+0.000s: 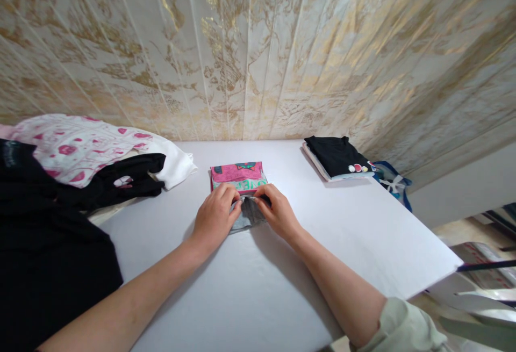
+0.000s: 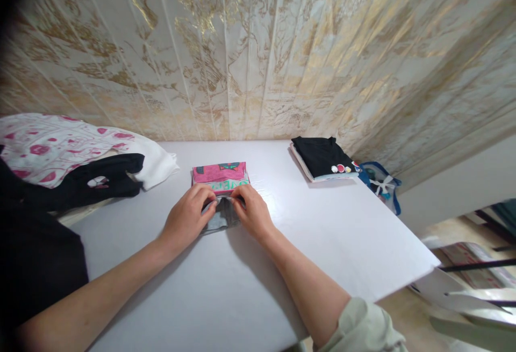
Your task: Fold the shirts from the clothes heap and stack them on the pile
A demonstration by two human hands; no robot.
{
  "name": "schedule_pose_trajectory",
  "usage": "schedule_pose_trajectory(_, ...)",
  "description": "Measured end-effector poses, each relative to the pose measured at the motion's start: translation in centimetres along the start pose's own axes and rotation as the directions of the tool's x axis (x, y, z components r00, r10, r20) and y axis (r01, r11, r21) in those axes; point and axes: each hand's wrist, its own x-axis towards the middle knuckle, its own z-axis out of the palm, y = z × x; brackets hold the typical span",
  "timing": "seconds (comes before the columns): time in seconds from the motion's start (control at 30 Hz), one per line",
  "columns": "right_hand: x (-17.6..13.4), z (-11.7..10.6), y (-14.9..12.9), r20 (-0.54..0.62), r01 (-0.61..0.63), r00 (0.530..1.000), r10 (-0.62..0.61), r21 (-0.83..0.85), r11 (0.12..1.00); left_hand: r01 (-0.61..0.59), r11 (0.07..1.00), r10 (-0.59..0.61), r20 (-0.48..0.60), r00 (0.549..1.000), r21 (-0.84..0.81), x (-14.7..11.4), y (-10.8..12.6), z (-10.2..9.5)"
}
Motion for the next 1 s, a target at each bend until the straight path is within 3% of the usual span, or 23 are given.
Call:
schedule_pose_trajectory(0.13,-0.3,-0.1,0.9,0.137,0.067,0.989,-0.057,-0.07,0.995,-0.093,0.995,0.097,0.162,0.982,-0.033,-0.5,-0.4,0.8)
schedule_pose_trajectory(0.23,-0.4,-0.3,1.3,0.212,0.116,0.973,-0.091,-0.105,0.988,-0.08,0.995,0.091,0.241,0.966,-0.059,-0.7,-0.6,0.7)
schedule_pose_trajectory(0.37,-0.4,-0.4,1.4,0.166,0.097,0.983,-0.073,-0.14,0.985,-0.051,0.997,0.066,0.256,0.964,-0.066,-0.6,-0.6,0.3)
schedule_pose_trajectory(0.53,-0.4,-0.1,1.4,0.225,0.129,0.97,-0.091,-0.161,0.978,-0.06,0.997,0.071,0.271,0.96,-0.047,-0.6,-0.5,0.0)
schedule_pose_trajectory(0.73,-0.5,-0.8,1.1,0.214,0.084,0.975,-0.058,-0.115,0.99,-0.079,0.996,0.068,0.232,0.97,0.037,-1.0,0.6,-0.7)
schedule_pose_trajectory(0.87,-0.6,-2.0,0.4,0.297,0.088,0.953,-0.05,-0.116,0.989,-0.153,0.986,0.131,0.244,0.961,0.073,-1.7,1.4,-0.3)
schedule_pose_trajectory(1.0,-0.9,-2.4,0.1,0.377,0.126,0.925,-0.054,-0.167,0.978,-0.149,0.982,0.118,0.244,0.963,0.112,-2.2,1.2,1.0)
